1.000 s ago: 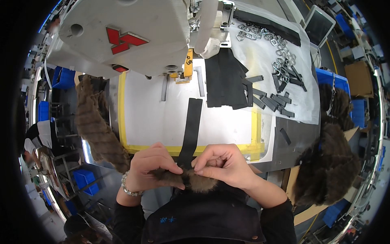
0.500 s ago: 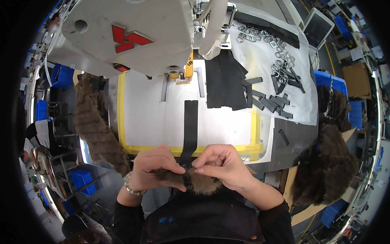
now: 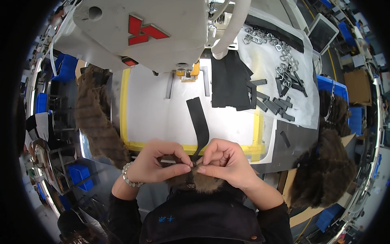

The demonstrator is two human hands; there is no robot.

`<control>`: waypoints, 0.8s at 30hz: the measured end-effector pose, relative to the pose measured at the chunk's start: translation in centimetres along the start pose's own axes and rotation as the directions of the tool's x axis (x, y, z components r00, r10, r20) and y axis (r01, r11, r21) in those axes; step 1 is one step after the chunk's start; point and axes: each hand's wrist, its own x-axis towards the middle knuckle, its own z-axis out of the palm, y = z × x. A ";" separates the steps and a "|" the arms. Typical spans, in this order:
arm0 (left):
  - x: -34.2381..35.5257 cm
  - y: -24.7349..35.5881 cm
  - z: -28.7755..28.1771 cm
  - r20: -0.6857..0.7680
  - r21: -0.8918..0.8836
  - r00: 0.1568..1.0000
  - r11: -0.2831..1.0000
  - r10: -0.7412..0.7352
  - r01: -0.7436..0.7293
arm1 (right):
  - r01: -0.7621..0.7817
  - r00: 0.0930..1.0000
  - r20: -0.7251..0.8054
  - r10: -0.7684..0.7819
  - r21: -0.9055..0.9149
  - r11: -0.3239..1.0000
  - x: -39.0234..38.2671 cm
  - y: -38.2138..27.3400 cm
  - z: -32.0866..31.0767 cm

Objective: Attaching black straps and hardware to faux fur pieces using an industrial sewing machine.

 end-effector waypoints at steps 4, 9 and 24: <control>0.7 0.1 -0.4 0.068 -0.070 0.998 0.997 -0.004 0.009 | -0.001 1.000 0.002 0.001 -0.015 1.000 0.0 -0.3 -0.1; 0.9 -0.1 -0.5 0.083 -0.044 0.997 0.999 -0.007 0.011 | -0.008 1.000 -0.006 0.007 -0.040 0.999 0.1 -0.2 -0.2; 1.7 1.0 1.2 0.001 0.255 0.988 0.956 0.152 -0.147 | 0.154 0.975 -0.096 -0.198 -0.343 0.927 -2.6 -2.1 -0.1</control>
